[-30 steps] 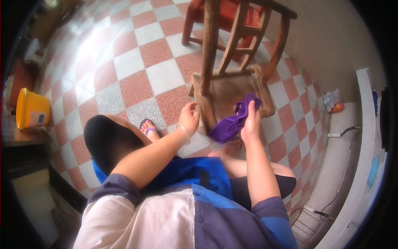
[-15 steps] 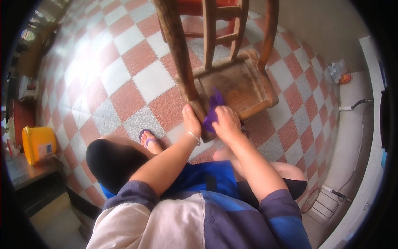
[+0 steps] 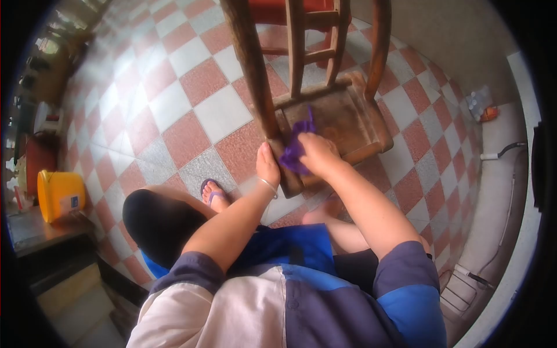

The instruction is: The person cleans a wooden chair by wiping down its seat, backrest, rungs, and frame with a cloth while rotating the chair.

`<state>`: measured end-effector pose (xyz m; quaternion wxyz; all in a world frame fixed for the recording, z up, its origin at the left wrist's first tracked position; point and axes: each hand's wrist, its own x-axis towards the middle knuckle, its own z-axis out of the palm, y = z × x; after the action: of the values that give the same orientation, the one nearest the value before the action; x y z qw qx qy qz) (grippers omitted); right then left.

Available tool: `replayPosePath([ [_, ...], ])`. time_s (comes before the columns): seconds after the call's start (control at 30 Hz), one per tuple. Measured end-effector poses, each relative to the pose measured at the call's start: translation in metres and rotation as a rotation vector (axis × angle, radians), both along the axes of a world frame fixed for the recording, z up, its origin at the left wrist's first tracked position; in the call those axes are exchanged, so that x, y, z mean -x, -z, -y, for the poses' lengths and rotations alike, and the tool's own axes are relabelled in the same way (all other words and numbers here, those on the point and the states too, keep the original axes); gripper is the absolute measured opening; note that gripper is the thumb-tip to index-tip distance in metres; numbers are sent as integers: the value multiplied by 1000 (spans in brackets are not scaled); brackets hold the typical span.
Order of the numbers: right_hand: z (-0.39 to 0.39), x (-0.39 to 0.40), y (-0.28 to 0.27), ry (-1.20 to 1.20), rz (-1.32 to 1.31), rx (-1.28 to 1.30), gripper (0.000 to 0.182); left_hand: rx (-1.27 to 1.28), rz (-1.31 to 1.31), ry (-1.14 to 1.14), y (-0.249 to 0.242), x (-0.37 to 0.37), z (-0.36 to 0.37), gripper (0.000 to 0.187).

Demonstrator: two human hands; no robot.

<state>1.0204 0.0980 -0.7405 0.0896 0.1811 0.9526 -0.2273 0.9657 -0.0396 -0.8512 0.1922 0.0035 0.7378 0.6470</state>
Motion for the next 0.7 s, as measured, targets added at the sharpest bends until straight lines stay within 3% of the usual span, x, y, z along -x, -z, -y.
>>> replayPosePath([
  [0.07,-6,-36,-11,-123,44,-9,30,-50,95,16,5,17,10,49],
  [0.17,-27,-47,4,-91,-79,161,31,-82,243,83,-15,44,33,50],
  [0.2,-30,-34,-23,91,45,753,36,-89,269,76,-9,54,40,50],
  [0.23,-35,-30,-23,173,-36,1048,41,-98,296,65,-1,61,48,51],
  [0.27,-33,-28,-28,218,-120,1224,43,-112,322,58,6,62,56,51],
  [0.37,-23,-14,-35,345,-188,1637,46,211,-58,2,-3,27,51,52],
  [0.4,-22,-7,-39,393,-173,1759,46,280,-68,38,-38,24,50,52],
  [0.5,-8,6,-15,401,-183,1227,45,288,26,39,-56,27,44,53],
  [0.67,5,20,-22,222,-474,807,40,300,-45,14,-49,25,46,49],
  [0.7,11,21,-20,101,-479,530,44,286,-43,16,-52,25,45,49],
])
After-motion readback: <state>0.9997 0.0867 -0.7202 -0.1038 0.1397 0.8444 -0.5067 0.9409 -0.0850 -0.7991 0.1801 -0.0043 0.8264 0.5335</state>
